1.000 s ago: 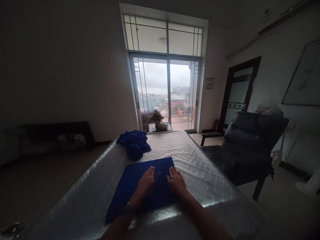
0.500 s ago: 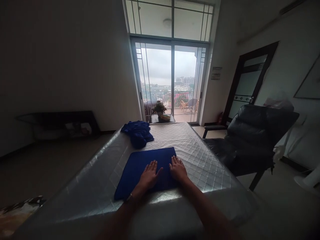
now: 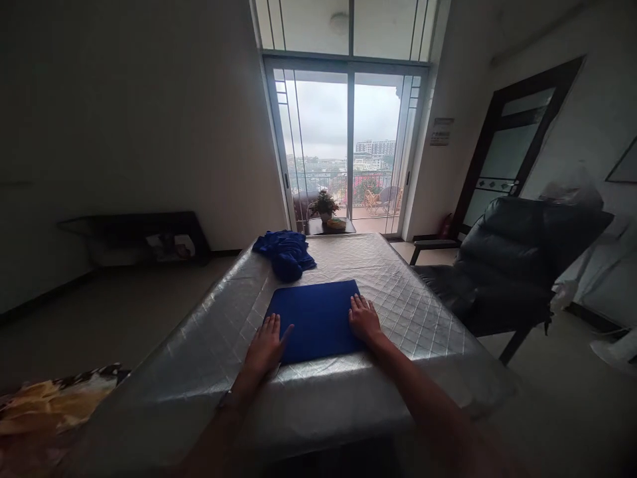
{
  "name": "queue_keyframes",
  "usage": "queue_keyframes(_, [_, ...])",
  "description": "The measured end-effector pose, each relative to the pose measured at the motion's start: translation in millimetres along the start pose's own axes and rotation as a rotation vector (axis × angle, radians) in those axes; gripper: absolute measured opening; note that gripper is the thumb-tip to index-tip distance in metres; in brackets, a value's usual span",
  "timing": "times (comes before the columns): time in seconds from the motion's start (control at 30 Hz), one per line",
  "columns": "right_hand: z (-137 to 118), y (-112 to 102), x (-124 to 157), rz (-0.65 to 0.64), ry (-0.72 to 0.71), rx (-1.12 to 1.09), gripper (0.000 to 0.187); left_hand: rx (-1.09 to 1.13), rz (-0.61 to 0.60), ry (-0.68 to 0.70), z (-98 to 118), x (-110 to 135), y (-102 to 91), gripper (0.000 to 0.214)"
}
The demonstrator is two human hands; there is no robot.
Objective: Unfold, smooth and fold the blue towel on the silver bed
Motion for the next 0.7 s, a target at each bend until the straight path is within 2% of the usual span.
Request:
queue_keyframes(0.13, [-14.7, -13.4, 19.7, 0.034, -0.081, 0.027, 0.057, -0.019, 0.025, 0.017, 7.9, 2.1, -7.6, 0.085])
queue_keyframes(0.37, [-4.6, 11.2, 61.3, -0.151, 0.020, -0.060, 0.063, -0.010, 0.071, 0.037, 10.8, 4.6, -13.0, 0.079])
queue_keyframes(0.53, [-5.3, 7.9, 66.2, -0.132, 0.016, -0.065, 0.063, -0.014, 0.061, 0.018, 13.1, 6.5, -19.0, 0.083])
queue_keyframes(0.7, [-5.4, 5.0, 66.2, -0.102, 0.030, -0.086, 0.062, -0.009, 0.081, 0.116, 20.3, 8.9, -24.5, 0.071])
Point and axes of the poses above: each hand's wrist, its own x-axis away from the middle knuckle, its own y-axis out of the palm, z = x × y, the point moved 10 cm from there along -x, towards the middle knuckle, and after that the axes turned 2 degrees about -y, right-handed, at the moved point
